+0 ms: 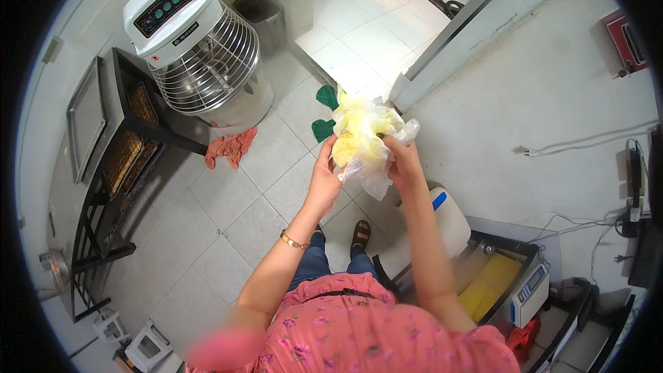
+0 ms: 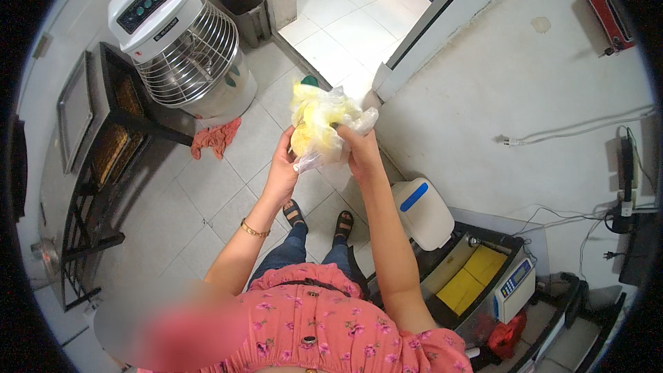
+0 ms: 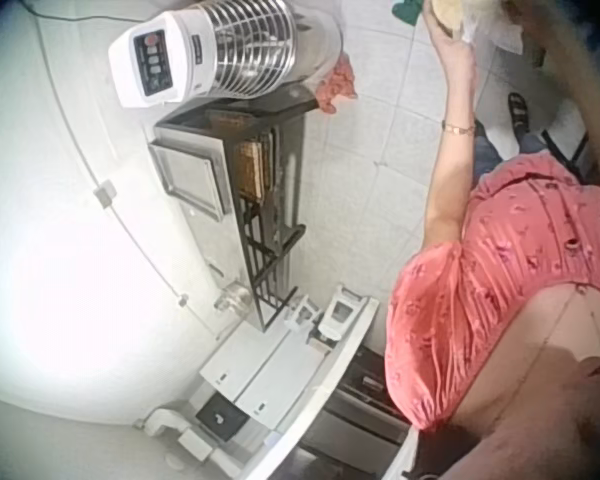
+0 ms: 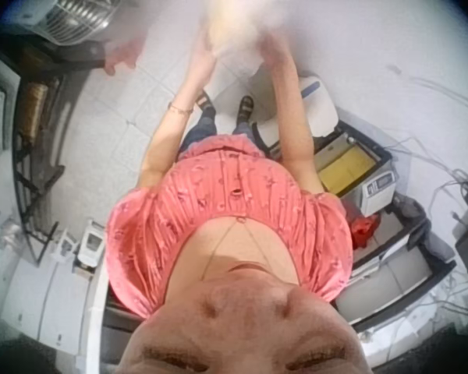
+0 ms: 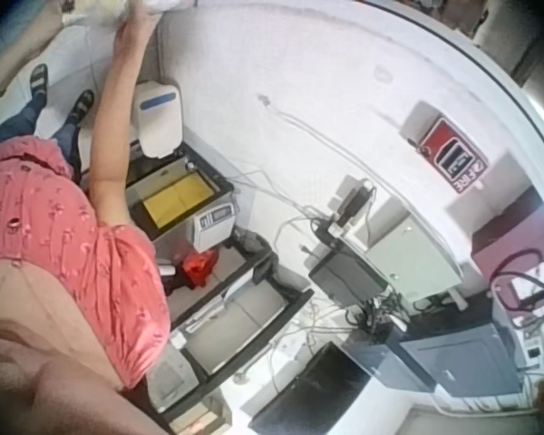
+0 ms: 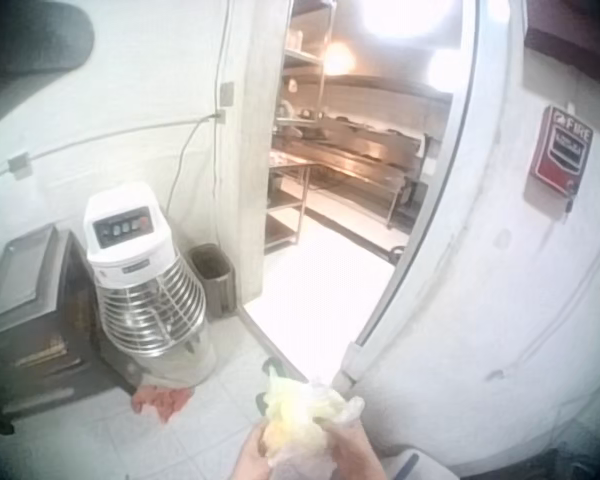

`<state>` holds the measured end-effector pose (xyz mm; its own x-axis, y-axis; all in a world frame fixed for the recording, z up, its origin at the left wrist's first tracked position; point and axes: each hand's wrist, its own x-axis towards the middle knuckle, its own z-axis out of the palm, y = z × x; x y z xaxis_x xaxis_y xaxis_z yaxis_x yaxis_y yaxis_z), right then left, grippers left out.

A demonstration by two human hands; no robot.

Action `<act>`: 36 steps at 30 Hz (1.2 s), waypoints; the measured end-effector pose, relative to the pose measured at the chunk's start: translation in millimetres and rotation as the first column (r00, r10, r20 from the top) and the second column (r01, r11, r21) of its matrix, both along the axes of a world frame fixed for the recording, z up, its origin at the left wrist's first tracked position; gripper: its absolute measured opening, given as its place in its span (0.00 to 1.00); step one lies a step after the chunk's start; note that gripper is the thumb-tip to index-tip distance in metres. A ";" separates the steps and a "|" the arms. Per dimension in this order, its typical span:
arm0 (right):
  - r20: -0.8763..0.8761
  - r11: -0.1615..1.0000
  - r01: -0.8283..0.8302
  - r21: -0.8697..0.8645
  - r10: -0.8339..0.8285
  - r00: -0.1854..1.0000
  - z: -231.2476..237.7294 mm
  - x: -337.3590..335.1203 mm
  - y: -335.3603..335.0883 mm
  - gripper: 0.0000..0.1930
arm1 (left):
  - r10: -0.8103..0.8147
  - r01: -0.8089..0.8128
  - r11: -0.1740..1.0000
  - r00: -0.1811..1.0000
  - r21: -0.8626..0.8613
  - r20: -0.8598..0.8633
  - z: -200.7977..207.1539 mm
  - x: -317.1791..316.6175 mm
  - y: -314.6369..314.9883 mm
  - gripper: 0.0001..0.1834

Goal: The person removes yellow dough slices from a plastic bag and places them one by one in a row on a stainless steel countertop. They continue arranging the slices in a line across the surface.

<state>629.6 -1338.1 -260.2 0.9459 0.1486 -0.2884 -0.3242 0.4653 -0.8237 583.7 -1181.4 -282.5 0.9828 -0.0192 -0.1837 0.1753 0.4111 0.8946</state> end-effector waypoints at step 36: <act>0.208 0.981 0.108 0.160 -0.141 0.968 -16.6 -8.7 13.6 0.28 | -0.174 -0.016 0.725 0.963 -0.689 -0.205 -15.7 17.3 -20.5 0.20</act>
